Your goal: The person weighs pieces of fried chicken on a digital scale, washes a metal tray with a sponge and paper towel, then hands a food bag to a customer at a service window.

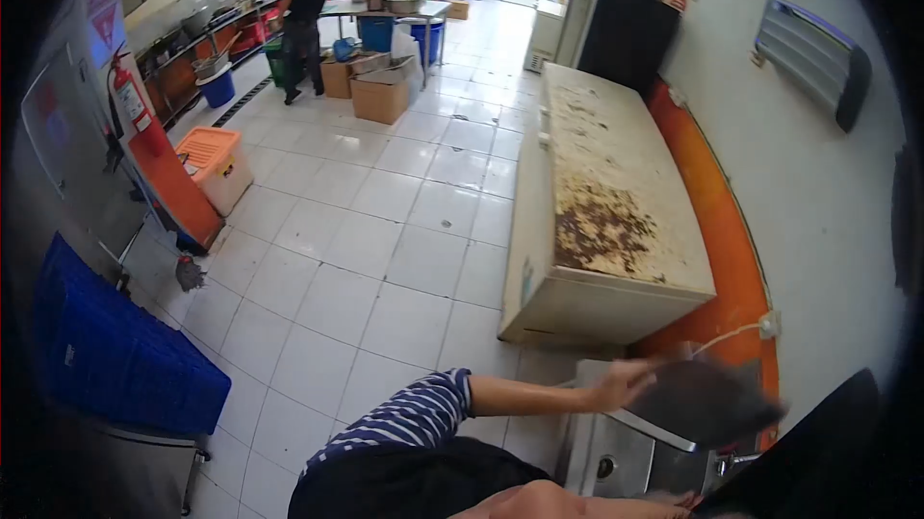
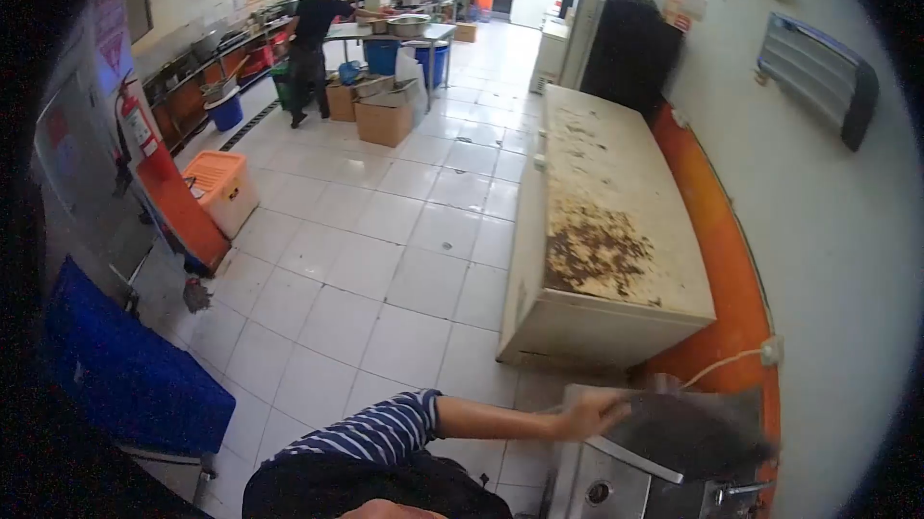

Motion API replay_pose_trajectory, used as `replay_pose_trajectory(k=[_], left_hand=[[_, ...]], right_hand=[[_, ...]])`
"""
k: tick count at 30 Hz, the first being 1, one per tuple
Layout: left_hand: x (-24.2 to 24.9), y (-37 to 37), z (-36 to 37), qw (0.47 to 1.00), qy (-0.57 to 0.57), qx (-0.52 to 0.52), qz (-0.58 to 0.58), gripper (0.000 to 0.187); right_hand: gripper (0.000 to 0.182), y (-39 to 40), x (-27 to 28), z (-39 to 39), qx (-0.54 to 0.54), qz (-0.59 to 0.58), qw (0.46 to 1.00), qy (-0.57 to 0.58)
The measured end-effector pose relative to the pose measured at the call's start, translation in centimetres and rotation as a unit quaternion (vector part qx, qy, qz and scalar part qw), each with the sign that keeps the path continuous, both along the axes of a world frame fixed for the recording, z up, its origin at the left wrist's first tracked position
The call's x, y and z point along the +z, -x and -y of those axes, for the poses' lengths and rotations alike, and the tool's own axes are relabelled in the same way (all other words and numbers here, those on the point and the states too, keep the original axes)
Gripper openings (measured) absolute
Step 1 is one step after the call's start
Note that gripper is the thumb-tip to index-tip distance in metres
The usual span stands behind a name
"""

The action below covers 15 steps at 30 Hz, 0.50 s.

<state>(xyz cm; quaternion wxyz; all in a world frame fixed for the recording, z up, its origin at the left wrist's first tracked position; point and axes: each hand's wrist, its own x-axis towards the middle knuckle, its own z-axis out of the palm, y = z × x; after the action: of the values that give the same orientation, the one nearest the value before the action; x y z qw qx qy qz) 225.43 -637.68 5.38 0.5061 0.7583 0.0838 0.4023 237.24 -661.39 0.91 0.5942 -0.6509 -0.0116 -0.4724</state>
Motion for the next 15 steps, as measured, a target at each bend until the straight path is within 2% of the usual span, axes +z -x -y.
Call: replay_pose_trajectory(k=[1, 2, 4, 5, 6, 7, 8, 9, 10, 11, 12, 13, 14, 15], left_hand=[[0.9, 2.7, -2.6, 0.992, 0.104, 0.071, 0.026, 0.031], [2.1, 5.6, -5.6, 0.967, 0.203, 0.142, 0.056, 0.030], [2.2, 11.6, -11.8, 0.919, 0.290, 0.216, 0.156, 0.027], [-1.7, 13.7, -15.9, 0.888, 0.327, 0.271, 0.176, 0.022], [-3.5, 18.0, -19.3, 0.875, 0.316, 0.350, 0.113, 0.020], [-3.6, 22.2, -21.6, 0.848, 0.256, 0.435, 0.161, 0.021], [-8.6, 26.9, -25.4, 0.833, 0.260, 0.470, 0.133, 0.024], [-8.1, 31.8, -26.5, 0.773, 0.311, 0.552, 0.012, 0.024], [-9.3, 36.2, -27.8, 0.756, 0.130, 0.642, 0.001, 0.023], [-13.4, 41.1, -30.1, 0.727, 0.042, 0.683, -0.056, 0.023], [-15.3, 45.8, -30.5, 0.693, 0.032, 0.678, -0.242, 0.041], [-19.4, 50.4, -31.3, 0.647, -0.092, 0.684, -0.324, 0.063], [-22.4, 54.7, -31.7, 0.602, 0.020, 0.621, -0.501, 0.062], [-25.3, 58.9, -31.2, 0.586, 0.077, 0.589, -0.551, 0.048]], right_hand=[[0.037, 0.3, 0.5, -2.8, 0.019, 0.047, 0.998, 0.044], [0.027, 0.3, 0.8, -6.1, 0.039, 0.097, 0.991, 0.084], [0.025, 2.6, 0.5, -13.4, 0.083, 0.108, 0.985, 0.105], [0.024, 3.9, -0.2, -16.6, 0.115, 0.113, 0.978, 0.132], [0.024, 5.1, -2.0, -19.3, 0.122, 0.112, 0.978, 0.127], [0.024, 6.3, -4.1, -21.6, 0.225, 0.019, 0.959, 0.169], [0.027, 7.5, -5.4, -23.5, 0.321, -0.072, 0.921, 0.209], [0.024, 9.4, -5.4, -25.3, 0.365, -0.178, 0.849, 0.337], [0.022, 11.0, -5.3, -27.1, 0.396, -0.276, 0.748, 0.455], [0.020, 11.5, -7.0, -28.6, 0.395, -0.308, 0.645, 0.578], [0.018, 11.8, -9.7, -29.7, 0.383, -0.330, 0.524, 0.686], [0.017, 11.5, -12.5, -31.0, 0.399, -0.357, 0.479, 0.695], [0.018, 11.5, -14.6, -33.2, 0.416, -0.384, 0.431, 0.703], [0.018, 12.0, -15.0, -36.1, 0.421, -0.378, 0.430, 0.704]])
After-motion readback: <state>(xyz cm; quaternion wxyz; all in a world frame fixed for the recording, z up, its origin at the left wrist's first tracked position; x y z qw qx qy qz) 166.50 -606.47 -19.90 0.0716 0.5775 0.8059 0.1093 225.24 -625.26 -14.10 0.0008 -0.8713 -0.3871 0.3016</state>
